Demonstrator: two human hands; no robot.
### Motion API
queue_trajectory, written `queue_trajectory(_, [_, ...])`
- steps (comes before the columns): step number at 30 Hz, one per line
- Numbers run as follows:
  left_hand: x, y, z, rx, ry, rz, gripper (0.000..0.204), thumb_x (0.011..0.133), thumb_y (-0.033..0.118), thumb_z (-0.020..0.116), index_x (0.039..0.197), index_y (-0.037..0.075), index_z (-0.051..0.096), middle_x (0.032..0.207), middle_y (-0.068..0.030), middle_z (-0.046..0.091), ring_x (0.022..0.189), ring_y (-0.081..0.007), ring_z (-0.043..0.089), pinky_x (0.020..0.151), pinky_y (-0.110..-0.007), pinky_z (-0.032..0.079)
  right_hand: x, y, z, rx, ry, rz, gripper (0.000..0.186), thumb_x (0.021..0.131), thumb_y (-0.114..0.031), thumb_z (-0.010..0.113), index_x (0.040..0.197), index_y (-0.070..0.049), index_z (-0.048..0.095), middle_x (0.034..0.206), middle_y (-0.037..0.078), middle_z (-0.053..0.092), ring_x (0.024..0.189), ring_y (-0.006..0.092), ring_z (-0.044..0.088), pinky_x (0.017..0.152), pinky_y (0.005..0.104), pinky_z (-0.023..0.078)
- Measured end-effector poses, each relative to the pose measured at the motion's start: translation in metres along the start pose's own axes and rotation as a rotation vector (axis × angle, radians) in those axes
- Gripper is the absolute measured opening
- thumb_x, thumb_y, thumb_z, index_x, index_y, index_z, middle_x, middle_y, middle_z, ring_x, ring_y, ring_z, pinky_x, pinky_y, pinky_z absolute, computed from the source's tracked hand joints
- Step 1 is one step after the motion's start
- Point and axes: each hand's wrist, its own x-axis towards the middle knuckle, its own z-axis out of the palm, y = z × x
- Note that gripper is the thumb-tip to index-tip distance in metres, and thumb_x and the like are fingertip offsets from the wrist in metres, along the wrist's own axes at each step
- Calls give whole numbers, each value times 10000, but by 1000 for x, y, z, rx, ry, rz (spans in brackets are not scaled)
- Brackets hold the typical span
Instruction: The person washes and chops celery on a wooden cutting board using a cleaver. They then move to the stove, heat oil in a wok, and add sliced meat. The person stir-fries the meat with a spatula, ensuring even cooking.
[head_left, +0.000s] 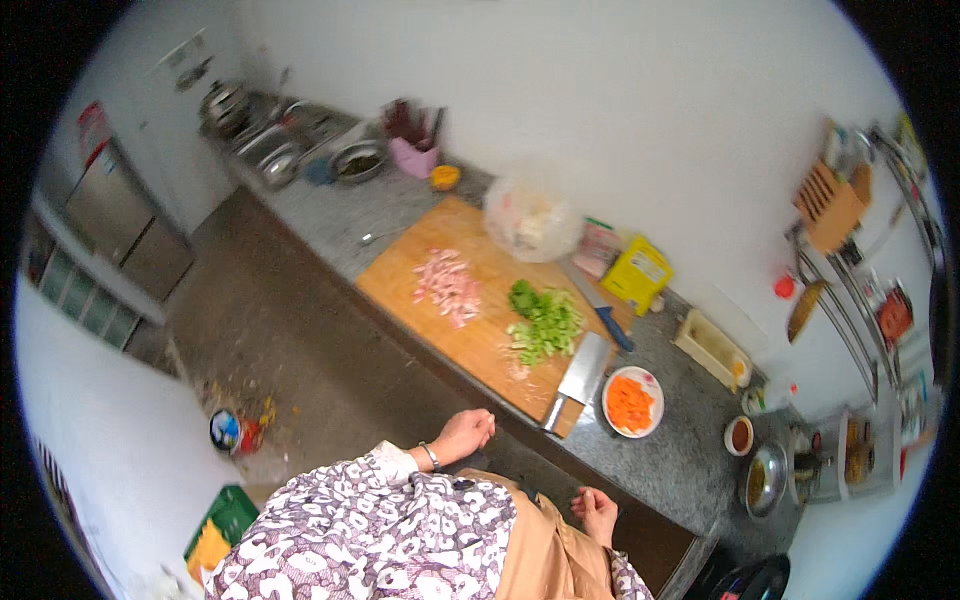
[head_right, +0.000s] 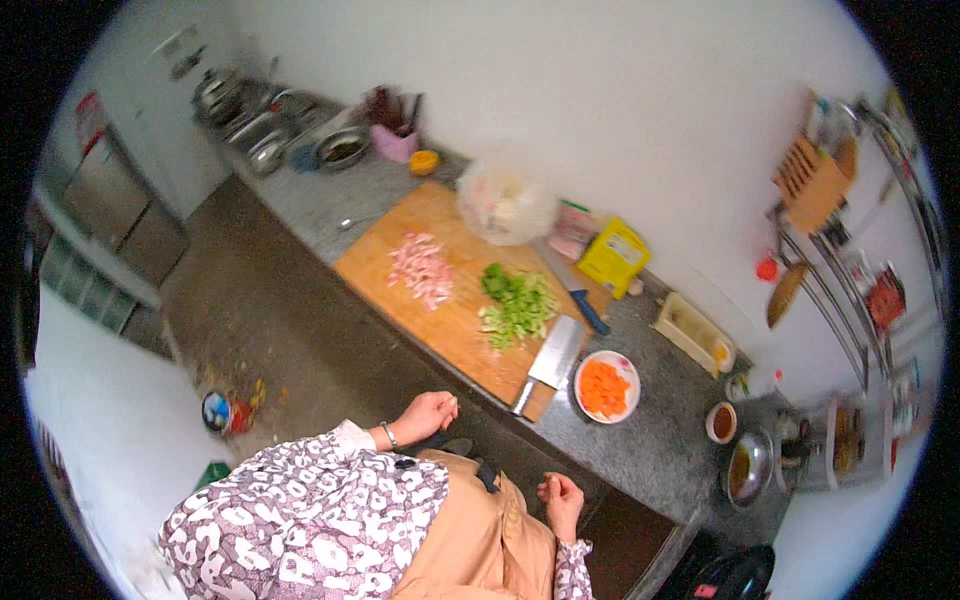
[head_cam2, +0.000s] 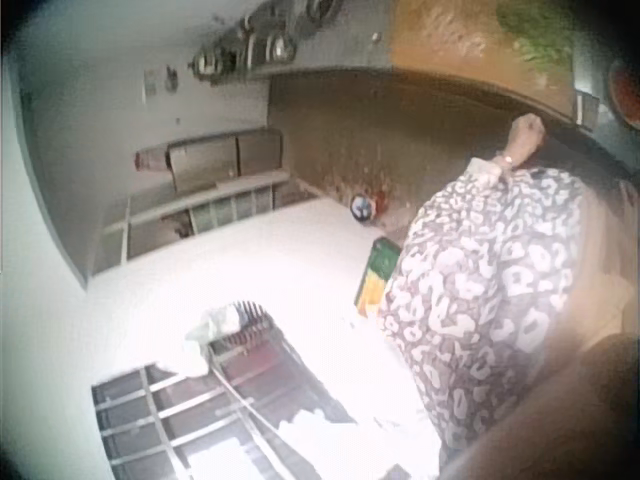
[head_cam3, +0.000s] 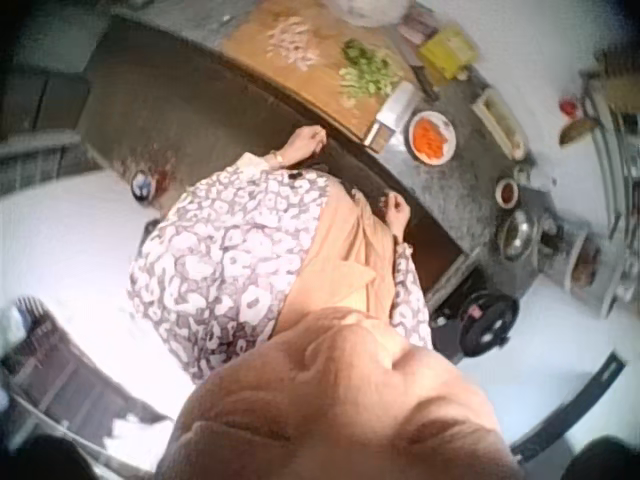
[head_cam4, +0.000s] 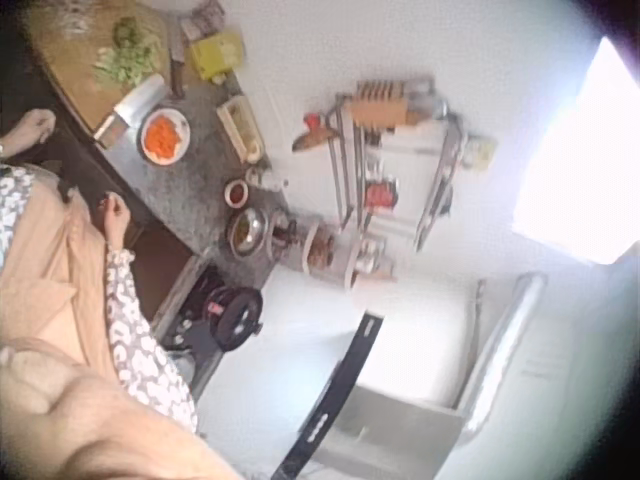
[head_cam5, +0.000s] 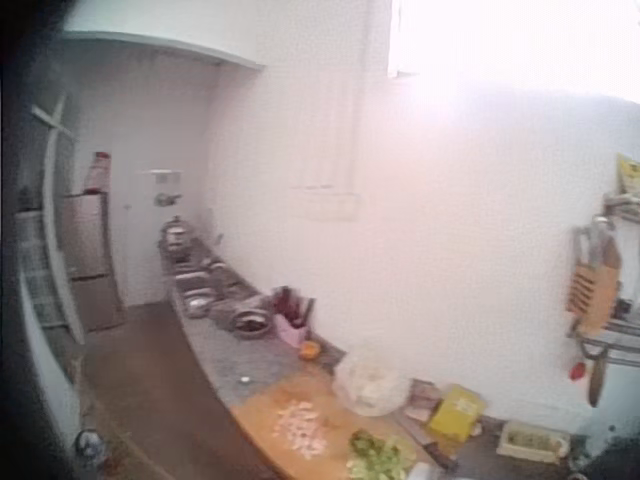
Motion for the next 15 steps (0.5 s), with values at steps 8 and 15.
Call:
queue_trajectory(8, [-95,-58,-39,-279,447,-276,351,1011,257,484,724,63,536,614,24,489,550,-79,460,510,-260,398,70,-50,107,-406,-567,-195,249,990,-193,558,997,18,691,750,20,659,654,71,570,601,228,475])
queue_trajectory(15, [-142,-106,-96,-414,761,-296,342,1019,263,475,749,61,535,616,28,480,555,-74,456,512,-253,394,75,-65,246,-368,-905,-150,271,984,-213,560,990,21,696,740,35,671,644,77,588,611,249,492])
